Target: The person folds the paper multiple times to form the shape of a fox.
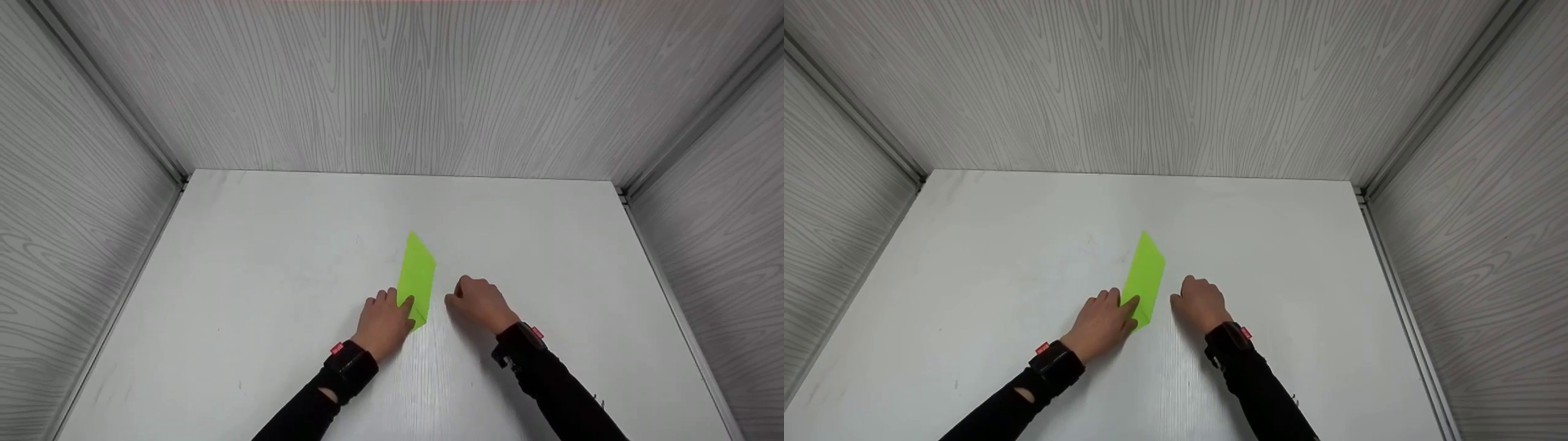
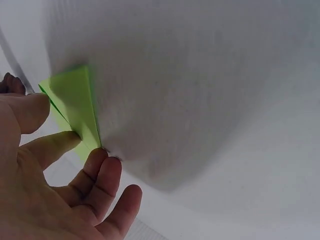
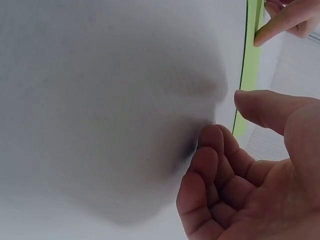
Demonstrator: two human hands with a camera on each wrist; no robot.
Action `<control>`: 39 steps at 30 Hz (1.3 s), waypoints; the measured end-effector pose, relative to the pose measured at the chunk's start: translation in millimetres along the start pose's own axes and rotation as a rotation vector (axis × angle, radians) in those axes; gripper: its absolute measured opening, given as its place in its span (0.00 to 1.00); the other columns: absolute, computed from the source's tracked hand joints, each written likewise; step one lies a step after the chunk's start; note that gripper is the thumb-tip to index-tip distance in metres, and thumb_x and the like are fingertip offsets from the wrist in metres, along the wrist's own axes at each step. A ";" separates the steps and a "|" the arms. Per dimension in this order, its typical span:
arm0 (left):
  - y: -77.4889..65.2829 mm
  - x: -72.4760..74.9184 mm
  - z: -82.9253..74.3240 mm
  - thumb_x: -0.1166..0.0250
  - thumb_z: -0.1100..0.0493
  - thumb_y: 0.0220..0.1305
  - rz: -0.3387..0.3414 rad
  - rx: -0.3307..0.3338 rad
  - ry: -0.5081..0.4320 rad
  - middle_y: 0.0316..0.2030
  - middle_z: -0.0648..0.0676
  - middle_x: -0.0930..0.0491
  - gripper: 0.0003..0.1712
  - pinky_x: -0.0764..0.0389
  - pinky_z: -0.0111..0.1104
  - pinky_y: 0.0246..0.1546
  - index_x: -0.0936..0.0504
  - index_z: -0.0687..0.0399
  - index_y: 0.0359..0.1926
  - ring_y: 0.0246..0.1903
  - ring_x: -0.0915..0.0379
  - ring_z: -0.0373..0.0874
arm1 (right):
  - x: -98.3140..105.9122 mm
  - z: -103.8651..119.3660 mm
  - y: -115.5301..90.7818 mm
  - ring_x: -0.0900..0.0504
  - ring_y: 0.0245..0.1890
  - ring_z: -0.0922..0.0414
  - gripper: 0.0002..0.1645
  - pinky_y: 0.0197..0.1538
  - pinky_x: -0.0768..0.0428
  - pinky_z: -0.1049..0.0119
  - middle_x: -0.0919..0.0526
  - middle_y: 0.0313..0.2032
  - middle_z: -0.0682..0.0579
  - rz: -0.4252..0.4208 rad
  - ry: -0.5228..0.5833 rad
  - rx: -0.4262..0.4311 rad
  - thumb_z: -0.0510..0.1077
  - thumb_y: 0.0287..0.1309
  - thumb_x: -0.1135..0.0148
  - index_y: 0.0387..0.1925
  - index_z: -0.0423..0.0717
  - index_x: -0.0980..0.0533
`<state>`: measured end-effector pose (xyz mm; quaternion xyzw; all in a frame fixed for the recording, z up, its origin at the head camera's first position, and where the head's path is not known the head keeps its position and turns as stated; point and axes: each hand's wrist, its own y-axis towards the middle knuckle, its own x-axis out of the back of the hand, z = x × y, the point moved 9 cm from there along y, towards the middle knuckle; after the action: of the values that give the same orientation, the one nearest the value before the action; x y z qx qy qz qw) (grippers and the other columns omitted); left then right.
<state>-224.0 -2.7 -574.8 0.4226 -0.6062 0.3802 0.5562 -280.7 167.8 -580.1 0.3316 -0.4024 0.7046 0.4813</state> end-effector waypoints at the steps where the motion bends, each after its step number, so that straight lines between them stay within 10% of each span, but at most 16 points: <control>1: -0.4 0.7 -1.6 0.33 0.44 0.72 -0.015 -0.007 0.011 0.52 0.60 0.19 0.26 0.20 0.44 0.48 0.17 0.48 0.66 0.50 0.23 0.53 | 0.0 0.5 0.5 0.22 0.29 0.54 0.12 0.38 0.23 0.59 0.14 0.32 0.45 -0.001 0.000 0.000 0.47 0.67 0.36 0.35 0.41 0.21; 8: -1.4 1.7 -8.9 0.27 0.45 0.67 -0.091 -0.080 0.053 0.60 0.56 0.20 0.18 0.18 0.45 0.53 0.12 0.50 0.50 0.61 0.24 0.53 | -1.1 2.7 5.1 0.21 0.29 0.53 0.12 0.38 0.22 0.58 0.13 0.33 0.45 -0.010 -0.003 0.000 0.47 0.67 0.35 0.36 0.41 0.20; 31: -7.4 -9.9 -1.5 0.35 0.43 0.74 0.045 -0.125 -0.129 0.74 0.56 0.27 0.30 0.25 0.55 0.70 0.22 0.43 0.72 0.74 0.32 0.54 | -0.4 27.2 19.7 0.17 0.45 0.41 0.17 0.52 0.17 0.46 0.17 0.46 0.35 -0.098 0.004 0.049 0.43 0.69 0.40 0.48 0.30 0.21; 39: -7.4 -13.2 0.0 0.36 0.43 0.74 0.068 -0.111 -0.163 0.75 0.54 0.27 0.30 0.27 0.56 0.72 0.23 0.42 0.73 0.76 0.34 0.54 | -1.0 50.1 22.7 0.21 0.29 0.46 0.14 0.34 0.22 0.51 0.19 0.31 0.36 -0.167 -0.100 0.084 0.39 0.68 0.41 0.29 0.32 0.24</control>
<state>-216.8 -4.1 -588.1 0.3998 -0.6836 0.3289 0.5144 -297.7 118.1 -563.7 0.4188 -0.3670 0.6607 0.5034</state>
